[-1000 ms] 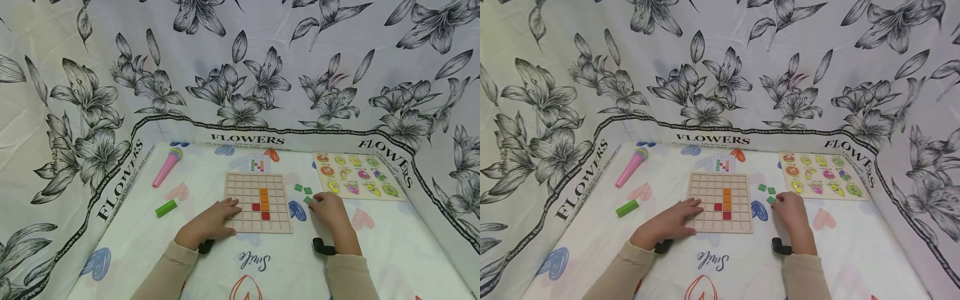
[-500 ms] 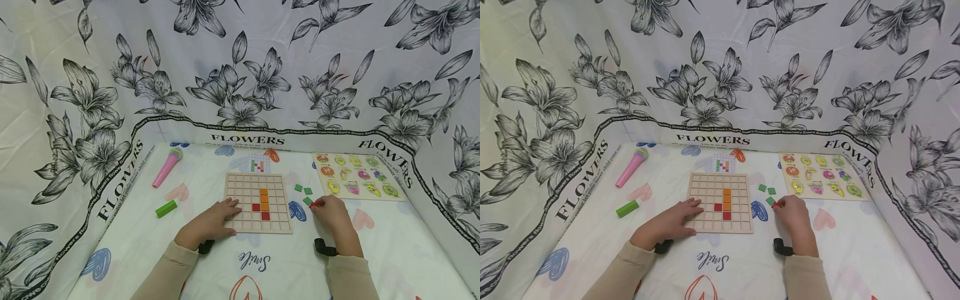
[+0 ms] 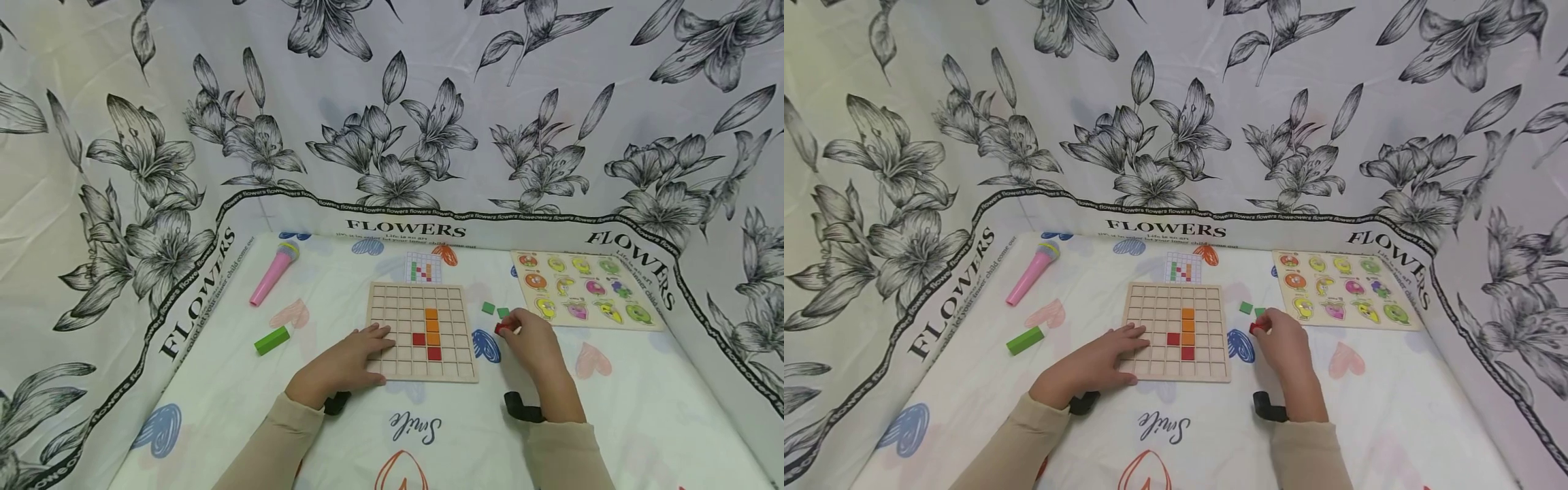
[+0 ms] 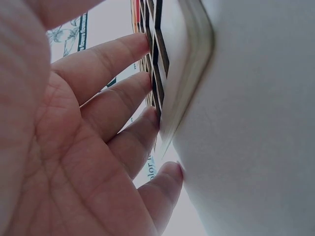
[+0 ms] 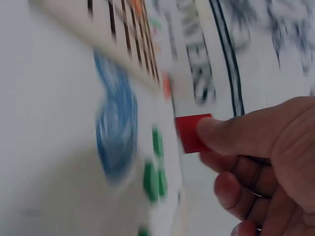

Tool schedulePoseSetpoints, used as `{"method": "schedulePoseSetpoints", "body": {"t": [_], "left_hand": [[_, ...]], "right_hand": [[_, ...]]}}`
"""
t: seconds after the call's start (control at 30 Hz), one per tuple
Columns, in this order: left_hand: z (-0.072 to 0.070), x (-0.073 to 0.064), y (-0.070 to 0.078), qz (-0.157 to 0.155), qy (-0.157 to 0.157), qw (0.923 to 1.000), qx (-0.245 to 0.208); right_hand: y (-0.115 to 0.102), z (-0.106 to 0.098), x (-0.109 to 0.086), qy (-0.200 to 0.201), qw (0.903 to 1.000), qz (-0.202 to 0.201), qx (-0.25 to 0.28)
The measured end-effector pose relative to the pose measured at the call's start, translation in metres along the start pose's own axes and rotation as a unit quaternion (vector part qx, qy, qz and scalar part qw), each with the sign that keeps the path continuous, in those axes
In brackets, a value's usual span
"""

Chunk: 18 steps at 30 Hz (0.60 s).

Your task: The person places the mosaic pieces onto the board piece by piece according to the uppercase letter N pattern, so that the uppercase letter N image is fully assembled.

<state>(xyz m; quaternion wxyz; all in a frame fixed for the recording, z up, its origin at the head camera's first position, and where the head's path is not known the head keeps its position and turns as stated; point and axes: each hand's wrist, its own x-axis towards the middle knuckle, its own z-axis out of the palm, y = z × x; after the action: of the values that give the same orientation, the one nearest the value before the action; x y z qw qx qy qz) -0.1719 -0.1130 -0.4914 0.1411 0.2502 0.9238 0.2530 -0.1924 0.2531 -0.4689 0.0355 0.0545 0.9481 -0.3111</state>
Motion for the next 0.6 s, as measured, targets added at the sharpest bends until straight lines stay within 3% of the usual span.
{"method": "schedulePoseSetpoints", "body": {"t": [0.13, 0.33, 0.6], "left_hand": [[0.001, 0.001, -0.001, 0.001, 0.000, 1.0000, -0.002], [0.001, 0.000, -0.003, 0.003, -0.001, 1.0000, -0.007], [0.002, 0.002, -0.006, 0.007, -0.004, 1.0000, 0.006]], "right_hand": [[-0.039, 0.022, 0.002, -0.004, 0.9979, -0.060, 0.021], [-0.083, 0.063, 0.017, -0.035, 0.9920, -0.115, 0.039], [-0.110, 0.092, 0.036, -0.083, 0.9880, -0.127, 0.026]]}}
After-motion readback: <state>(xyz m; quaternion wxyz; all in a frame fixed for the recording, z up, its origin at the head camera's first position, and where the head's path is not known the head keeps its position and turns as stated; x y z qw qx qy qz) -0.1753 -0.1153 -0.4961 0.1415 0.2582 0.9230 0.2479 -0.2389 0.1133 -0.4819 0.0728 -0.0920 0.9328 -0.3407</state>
